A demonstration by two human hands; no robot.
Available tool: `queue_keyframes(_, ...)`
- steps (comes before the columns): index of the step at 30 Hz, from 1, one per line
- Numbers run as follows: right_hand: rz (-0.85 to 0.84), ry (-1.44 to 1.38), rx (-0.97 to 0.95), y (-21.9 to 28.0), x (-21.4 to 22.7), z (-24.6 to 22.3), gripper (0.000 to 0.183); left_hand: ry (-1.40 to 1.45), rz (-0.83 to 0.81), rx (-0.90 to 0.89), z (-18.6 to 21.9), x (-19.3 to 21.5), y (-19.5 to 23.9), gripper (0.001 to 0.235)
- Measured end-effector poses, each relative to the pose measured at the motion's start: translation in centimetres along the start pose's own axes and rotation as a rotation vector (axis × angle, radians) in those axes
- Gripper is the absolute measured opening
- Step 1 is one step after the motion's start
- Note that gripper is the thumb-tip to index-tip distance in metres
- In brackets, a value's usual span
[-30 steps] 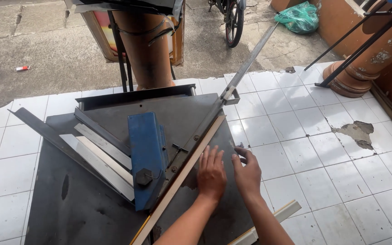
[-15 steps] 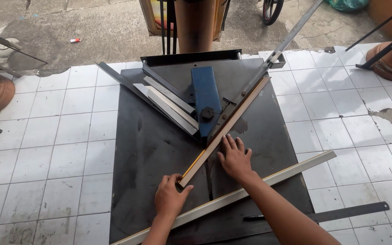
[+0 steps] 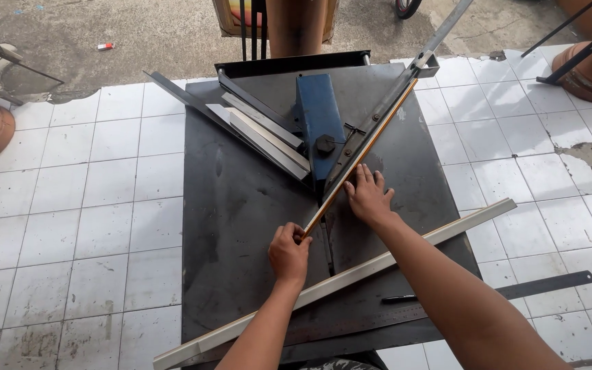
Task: The person measures and marks a long piece of frame moulding using a ruler and pen, then positions it on a miter saw and cuts it at an angle. The person handles the moulding, ruler, and saw throughout the process.
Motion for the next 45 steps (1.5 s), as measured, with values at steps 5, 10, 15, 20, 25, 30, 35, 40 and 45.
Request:
queue_keyframes(5, 0.024, -0.017, -0.008, 0.9, 0.2, -0.4, 0.075, 0.023, -0.014, -0.009, 0.2, 0.3, 0.4, 0.026)
queue_keyframes(10, 0.059, 0.022, 0.036, 1.8, 0.0, -1.4, 0.079, -0.084, -0.021, -0.026, -0.2, 1.1, 0.2, 0.017)
queue_keyframes(15, 0.057, 0.051, 0.084, 3.6, -0.2, -1.8, 0.073, -0.299, -0.001, -0.118, -3.0, 1.2, -1.7, 0.018)
queue_keyframes(20, 0.037, 0.056, 0.085, 2.2, -1.1, -1.1, 0.075, -0.436, -0.016, -0.203, -4.2, 4.3, -5.4, 0.049)
queue_keyframes(25, 0.06, 0.035, 0.068, -0.2, -0.9, -0.4, 0.075, -0.654, -0.095, -0.268, -7.2, 2.6, -6.7, 0.063)
queue_keyframes(30, 0.086, 0.029, 0.072, -2.7, -1.1, 0.7, 0.073, -0.637, -0.122, -0.248, -7.2, 2.7, -6.7, 0.065)
queue_keyframes(35, 0.103, 0.034, 0.054, -6.0, -0.6, 2.2, 0.073, -0.667, -0.147, -0.232, -8.0, 2.2, -7.2, 0.068)
queue_keyframes(40, 0.113, 0.055, 0.045, -7.7, 0.5, 2.7, 0.072, -0.675, -0.16, -0.218, -8.0, 2.3, -6.9, 0.069)
queue_keyframes(45, 0.151, 0.011, 0.057, -8.4, -0.1, 3.0, 0.072, -0.674, -0.157, -0.227, -7.9, 2.3, -7.2, 0.069)
Point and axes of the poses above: each hand's wrist, its own y-axis away from the middle knuckle, its own x-axis out of the back of the hand, z = x × y, the point moved 4 cm from there along -y, towards the middle knuckle, and after that the axes turned 3 degrees about -x, right-handed, at the moved point
